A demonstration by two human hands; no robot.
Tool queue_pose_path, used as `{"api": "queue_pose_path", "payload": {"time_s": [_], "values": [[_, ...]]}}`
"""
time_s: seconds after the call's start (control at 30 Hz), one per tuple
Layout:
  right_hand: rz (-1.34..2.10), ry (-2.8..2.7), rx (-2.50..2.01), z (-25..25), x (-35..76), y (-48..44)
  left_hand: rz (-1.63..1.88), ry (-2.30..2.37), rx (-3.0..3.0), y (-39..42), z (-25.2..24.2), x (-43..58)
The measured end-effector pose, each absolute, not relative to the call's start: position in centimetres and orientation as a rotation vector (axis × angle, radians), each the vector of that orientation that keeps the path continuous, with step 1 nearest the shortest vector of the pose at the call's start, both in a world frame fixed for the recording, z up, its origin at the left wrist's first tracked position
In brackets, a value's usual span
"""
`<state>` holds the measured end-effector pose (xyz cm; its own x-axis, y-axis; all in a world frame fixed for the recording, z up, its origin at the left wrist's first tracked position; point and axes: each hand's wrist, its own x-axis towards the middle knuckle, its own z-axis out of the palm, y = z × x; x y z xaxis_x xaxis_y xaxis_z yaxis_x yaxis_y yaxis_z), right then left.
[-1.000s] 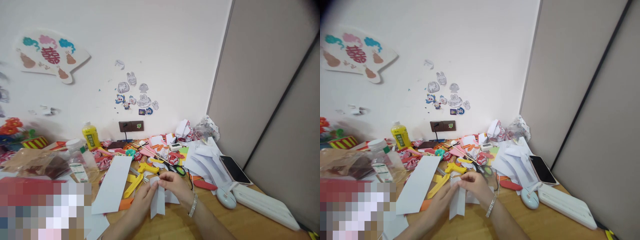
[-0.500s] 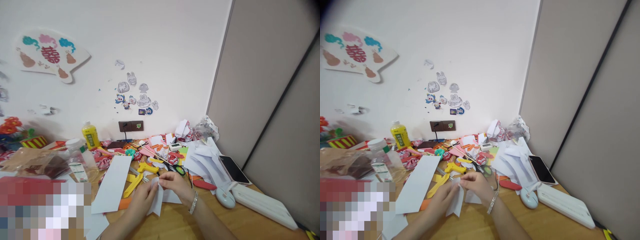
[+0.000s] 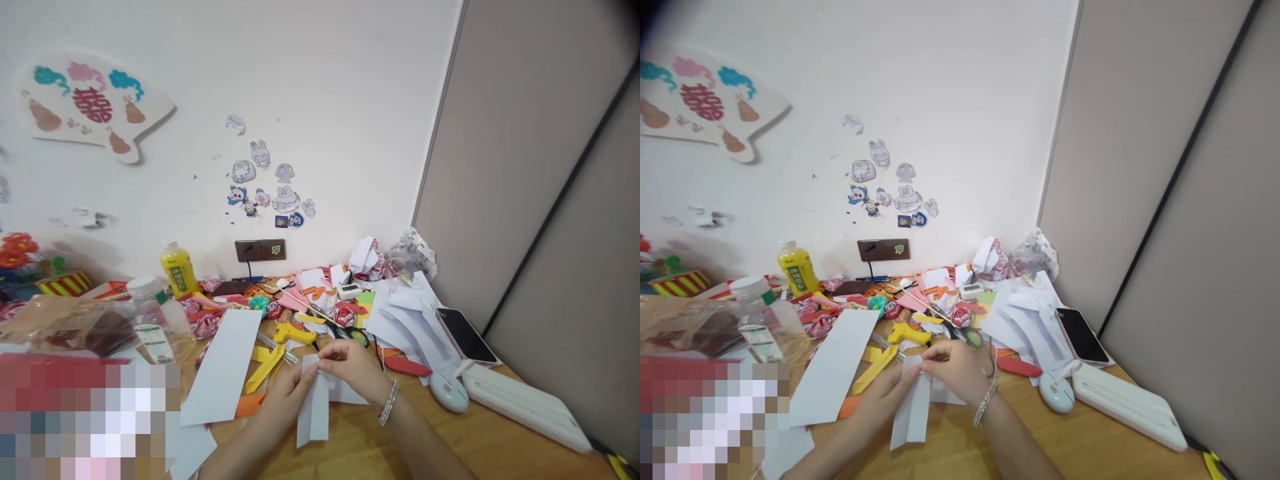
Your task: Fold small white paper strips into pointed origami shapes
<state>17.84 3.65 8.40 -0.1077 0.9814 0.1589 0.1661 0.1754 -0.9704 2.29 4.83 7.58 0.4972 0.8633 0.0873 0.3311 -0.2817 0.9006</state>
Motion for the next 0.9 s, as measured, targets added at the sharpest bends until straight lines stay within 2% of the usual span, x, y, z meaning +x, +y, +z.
{"api": "queue_pose_path", "payload": {"time_s": [0.4,0.7,0.9], "values": [[0.985,-1.531,-1.138,8.23,17.77,3.73,0.725,1.075,1.99,4.65,7.62,2.38],[0.769,-1.667,-1.16,8.75,17.63,3.5,0.683,1.049,2.014,4.44,8.09,2.48],[0.917,-1.627,-1.11,8.8,18.02,3.53,0.638,1.029,2.045,4.47,8.25,2.41]]}}
